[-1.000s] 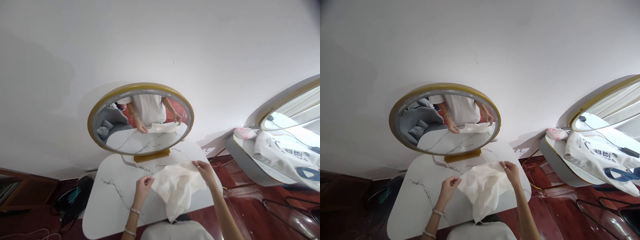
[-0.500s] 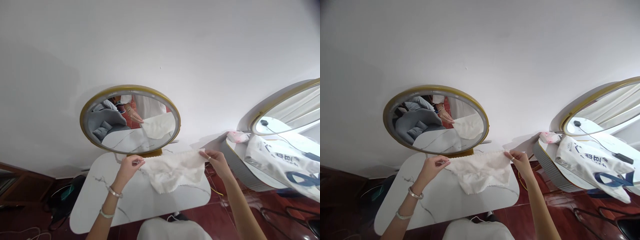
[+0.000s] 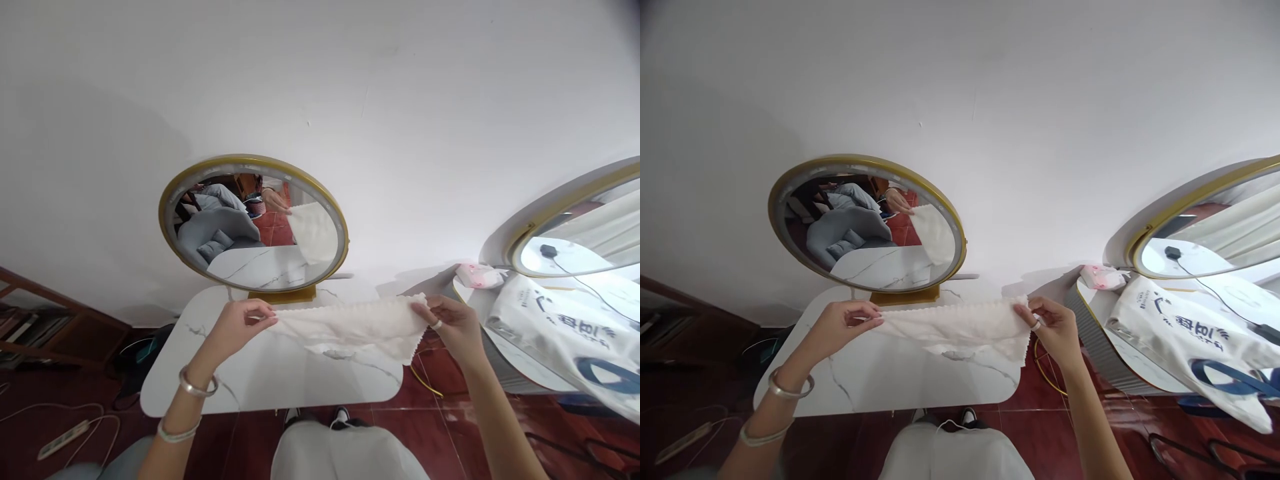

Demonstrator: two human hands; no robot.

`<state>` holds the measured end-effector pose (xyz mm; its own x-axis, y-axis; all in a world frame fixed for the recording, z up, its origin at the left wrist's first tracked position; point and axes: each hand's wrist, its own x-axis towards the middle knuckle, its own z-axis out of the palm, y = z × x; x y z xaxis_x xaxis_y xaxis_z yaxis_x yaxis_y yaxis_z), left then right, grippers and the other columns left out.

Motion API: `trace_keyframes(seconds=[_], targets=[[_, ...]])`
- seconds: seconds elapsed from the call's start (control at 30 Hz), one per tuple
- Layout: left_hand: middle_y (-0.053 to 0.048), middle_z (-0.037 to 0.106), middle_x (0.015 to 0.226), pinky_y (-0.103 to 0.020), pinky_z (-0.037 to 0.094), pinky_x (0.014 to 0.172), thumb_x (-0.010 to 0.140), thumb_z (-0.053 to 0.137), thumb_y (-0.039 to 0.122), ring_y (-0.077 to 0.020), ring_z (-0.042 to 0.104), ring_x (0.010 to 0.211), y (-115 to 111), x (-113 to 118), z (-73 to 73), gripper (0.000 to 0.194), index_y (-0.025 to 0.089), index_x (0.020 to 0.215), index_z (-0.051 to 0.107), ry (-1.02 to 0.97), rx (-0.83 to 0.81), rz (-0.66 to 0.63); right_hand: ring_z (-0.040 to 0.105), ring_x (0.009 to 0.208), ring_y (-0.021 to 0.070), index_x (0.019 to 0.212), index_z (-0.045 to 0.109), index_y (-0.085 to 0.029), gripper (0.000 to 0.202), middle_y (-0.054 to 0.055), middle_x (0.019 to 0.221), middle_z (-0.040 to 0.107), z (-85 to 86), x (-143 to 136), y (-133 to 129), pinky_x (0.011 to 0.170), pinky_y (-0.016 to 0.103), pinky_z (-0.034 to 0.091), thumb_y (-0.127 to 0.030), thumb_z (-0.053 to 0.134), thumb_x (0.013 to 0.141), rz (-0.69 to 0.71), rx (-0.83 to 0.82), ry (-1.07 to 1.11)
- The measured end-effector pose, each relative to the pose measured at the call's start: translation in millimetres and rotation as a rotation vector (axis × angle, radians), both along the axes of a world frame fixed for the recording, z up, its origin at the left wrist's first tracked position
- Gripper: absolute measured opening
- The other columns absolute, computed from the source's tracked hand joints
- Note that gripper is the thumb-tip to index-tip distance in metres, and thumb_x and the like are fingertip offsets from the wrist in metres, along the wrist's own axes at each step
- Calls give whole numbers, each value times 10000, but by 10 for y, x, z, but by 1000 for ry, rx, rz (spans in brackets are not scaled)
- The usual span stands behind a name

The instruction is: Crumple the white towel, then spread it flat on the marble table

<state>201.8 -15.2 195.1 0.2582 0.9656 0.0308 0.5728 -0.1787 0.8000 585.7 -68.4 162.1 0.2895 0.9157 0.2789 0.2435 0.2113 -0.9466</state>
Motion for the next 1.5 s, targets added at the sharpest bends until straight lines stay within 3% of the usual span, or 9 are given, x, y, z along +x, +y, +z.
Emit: trace_keyframes(seconds=[0.17, 0.3, 0.47, 0.63, 0.77, 0.9, 1.03, 1.2, 1.5], targets=[[-58, 702, 811, -312, 558, 639, 654, 725, 495, -195, 652, 725, -60, -97, 228, 302, 197, 673, 673, -36, -155, -51, 497, 489, 101, 672, 610, -204, 273, 8, 592, 580, 96, 82, -174, 392, 194, 404, -432, 760, 686, -25, 8, -19], [-44, 689, 790, -330, 555, 695, 674, 714, 427, -195, 656, 756, 236, 44, 16, 274, 189, 773, 622, -37, -69, 16, 504, 490, 88, 917, 619, -206, 363, 3, 692, 603, -172, 123, 192, 403, 188, 391, -480, 730, 705, 7, -14, -43], [-126, 608, 1172, -430, 427, 1012, 792, 495, 176, -234, 544, 1160, 421, 529, -935, 273, 159, 1055, 563, 206, 297, 196, 617, 708, 180, 1196, 540, -184, 570, 98, 942, 663, -902, -23, 686, 621, 328, 521, -593, 555, 799, -172, 24, -347], [-130, 409, 1437, -425, 353, 1082, 848, 458, 249, -256, 369, 1344, 108, 855, -2083, 441, 184, 1284, 471, 454, 88, -24, 612, 919, 237, 1189, 550, -198, 419, 125, 1051, 642, -1718, -335, 475, 792, 422, 519, -483, 444, 902, -120, 30, -457], [-149, 364, 1465, -470, 321, 1084, 875, 444, 299, -320, 273, 1387, 57, 931, -2613, 472, 172, 1329, 467, 563, 27, 45, 508, 1159, 274, 1201, 567, -251, 366, 115, 1247, 561, -2275, -586, 358, 908, 458, 471, -431, 406, 925, -13, -54, -638], [-127, 446, 1392, -481, 368, 1027, 897, 401, 221, -298, 386, 1308, 213, 937, -2776, 364, 235, 1213, 581, 502, 207, 252, 424, 1248, 291, 1234, 558, -247, 374, 113, 1336, 495, -2625, -691, 494, 957, 479, 419, -342, 376, 922, -60, -142, -796], [-142, 586, 1084, -448, 492, 822, 851, 431, 145, -271, 569, 1001, 348, 889, -2802, 267, 176, 998, 651, 414, 292, 469, 451, 1193, 269, 1227, 559, -244, 400, 96, 1270, 544, -2726, -669, 599, 925, 444, 414, -214, 353, 886, -88, -181, -810], [-61, 587, 944, -320, 495, 852, 853, 376, 63, -174, 576, 936, 502, 855, -2761, 319, 210, 831, 658, 361, 374, 332, 499, 1082, 250, 1065, 617, -214, 317, 93, 1104, 611, -2722, -645, 600, 863, 401, 409, -169, 374, 866, -155, -120, -734], [-126, 480, 1377, -453, 367, 1076, 924, 389, 277, -255, 402, 1304, 714, 1169, -2949, 503, 172, 1414, 352, 474, 501, 136, 478, 1192, 209, 1129, 594, -199, 416, 76, 1177, 628, -2694, -642, 911, 958, 382, 316, -39, 329, 852, -137, 41, -909]])
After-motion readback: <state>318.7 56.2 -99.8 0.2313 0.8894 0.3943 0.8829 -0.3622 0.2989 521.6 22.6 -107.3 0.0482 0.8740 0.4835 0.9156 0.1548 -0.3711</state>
